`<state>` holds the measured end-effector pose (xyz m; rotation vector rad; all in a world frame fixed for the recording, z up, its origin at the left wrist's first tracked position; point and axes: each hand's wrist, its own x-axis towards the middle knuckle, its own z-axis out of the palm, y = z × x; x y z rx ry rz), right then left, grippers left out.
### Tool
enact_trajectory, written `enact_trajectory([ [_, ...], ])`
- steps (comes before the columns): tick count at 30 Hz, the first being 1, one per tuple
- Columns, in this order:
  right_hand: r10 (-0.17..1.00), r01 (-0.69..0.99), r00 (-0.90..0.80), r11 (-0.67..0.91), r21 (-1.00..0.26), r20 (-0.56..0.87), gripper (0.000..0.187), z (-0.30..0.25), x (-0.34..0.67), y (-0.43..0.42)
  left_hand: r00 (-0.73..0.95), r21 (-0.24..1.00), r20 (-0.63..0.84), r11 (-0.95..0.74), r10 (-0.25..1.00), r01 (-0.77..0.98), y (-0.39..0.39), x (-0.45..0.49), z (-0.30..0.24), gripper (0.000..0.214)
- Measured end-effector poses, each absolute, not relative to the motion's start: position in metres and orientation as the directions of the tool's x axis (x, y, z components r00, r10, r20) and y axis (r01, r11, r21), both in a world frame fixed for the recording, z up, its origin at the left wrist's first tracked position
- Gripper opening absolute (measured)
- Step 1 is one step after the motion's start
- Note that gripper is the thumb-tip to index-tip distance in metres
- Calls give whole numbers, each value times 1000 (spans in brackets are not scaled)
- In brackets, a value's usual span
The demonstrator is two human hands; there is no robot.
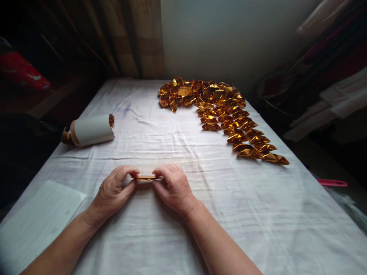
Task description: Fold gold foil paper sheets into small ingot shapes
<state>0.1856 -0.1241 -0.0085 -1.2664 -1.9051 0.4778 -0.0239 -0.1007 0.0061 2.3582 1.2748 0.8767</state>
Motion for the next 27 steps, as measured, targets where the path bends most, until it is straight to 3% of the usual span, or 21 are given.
enact_trajectory([
  [4, 848, 663, -272, 508, -551, 455, 9, -8, 185, -124, 435, 465, 462, -628, 773, 624, -99, -24, 8, 16],
  [11, 780, 703, -311, 573, -421, 543, 16, -1, 182, -126, 419, 434, 471, -617, 777, 657, -101, -22, 9, 13],
  [17, 750, 784, -262, 532, -319, 608, 16, 1, 185, -126, 375, 361, 533, -605, 759, 710, -102, -22, 9, 27],
  [20, 722, 817, -214, 502, -285, 658, 14, 0, 186, -125, 376, 309, 600, -638, 706, 705, -103, -23, 10, 23],
  [23, 718, 837, -194, 476, -268, 668, 13, -2, 185, -124, 439, 288, 569, -668, 696, 686, -106, -22, 11, 20],
  [27, 729, 830, -208, 484, -276, 652, 15, -3, 182, -124, 477, 327, 492, -662, 728, 674, -109, -19, 8, 34],
])
